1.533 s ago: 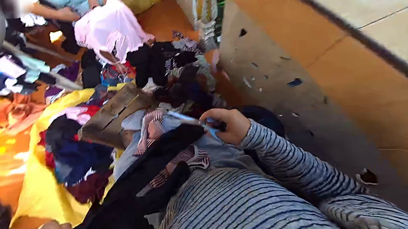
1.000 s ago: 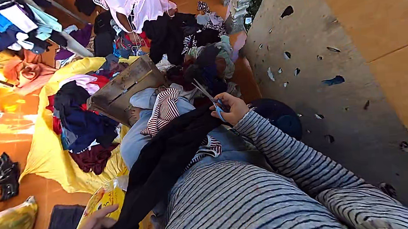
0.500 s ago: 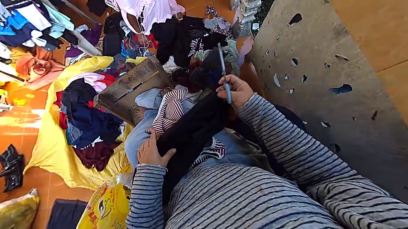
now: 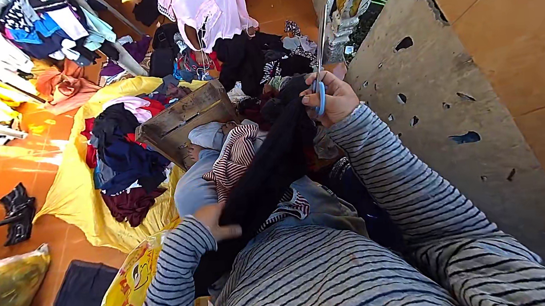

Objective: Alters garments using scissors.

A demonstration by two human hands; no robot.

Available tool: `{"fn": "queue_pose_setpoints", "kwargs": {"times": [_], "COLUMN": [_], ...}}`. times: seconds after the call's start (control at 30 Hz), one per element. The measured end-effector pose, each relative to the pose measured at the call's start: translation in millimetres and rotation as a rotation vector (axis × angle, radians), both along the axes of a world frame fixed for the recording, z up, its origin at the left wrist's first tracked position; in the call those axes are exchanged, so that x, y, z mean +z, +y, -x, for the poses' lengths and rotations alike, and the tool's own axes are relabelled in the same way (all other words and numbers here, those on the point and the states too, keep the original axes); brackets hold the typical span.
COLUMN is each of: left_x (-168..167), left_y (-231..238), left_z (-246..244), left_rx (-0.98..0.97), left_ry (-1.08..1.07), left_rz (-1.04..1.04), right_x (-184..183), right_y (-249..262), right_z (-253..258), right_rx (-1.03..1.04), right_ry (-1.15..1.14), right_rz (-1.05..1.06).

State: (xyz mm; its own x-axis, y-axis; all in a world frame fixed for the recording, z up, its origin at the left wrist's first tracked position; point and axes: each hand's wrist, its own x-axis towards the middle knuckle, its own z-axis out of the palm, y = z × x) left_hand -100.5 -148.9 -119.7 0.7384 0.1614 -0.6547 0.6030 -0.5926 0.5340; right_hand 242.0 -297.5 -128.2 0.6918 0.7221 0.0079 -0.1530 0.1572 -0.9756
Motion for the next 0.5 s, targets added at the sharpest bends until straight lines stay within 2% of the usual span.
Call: {"fn": "queue_pose_setpoints", "kwargs": {"times": [0.03, 0.07, 0.1, 0.17, 0.2, 0.23, 0.3, 0.33, 0.4, 0.5], "left_x": [14, 27, 37, 60, 70, 83, 112, 126, 144, 173], "left_y": [-1, 7, 23, 60, 80, 102, 157, 190, 262, 329], "left_z": [2, 13, 33, 67, 75, 72, 55, 50, 48, 33], "left_rx": [-0.174, -0.233, -0.131, 0.391, 0.707, 0.976, 1.354, 1.466, 1.556, 1.495], "left_ry": [0.122, 0.050, -0.175, -0.540, -0.650, -0.671, -0.603, -0.591, -0.646, -0.603], "left_rz": [0.124, 0.282, 0.405, 0.432, 0.316, 0.151, -0.139, -0.222, -0.354, -0.519], "right_x": [-3, -6, -10, -22, -28, -32, -36, -38, -44, -50], "right_y": [-5, -10, -14, -21, -24, -25, -23, -21, -15, -5], "right_z": [1, 0, -3, -7, -8, -6, 2, 7, 16, 30], "right_rx": [0.022, 0.059, 0.094, 0.119, 0.123, 0.111, 0.081, 0.072, 0.076, 0.105], "right_ry": [-0.071, -0.101, -0.104, -0.104, -0.089, -0.069, -0.019, 0.006, 0.034, 0.030], "right_rz": [0.038, 0.067, 0.083, 0.081, 0.078, 0.089, 0.139, 0.167, 0.217, 0.251]}}
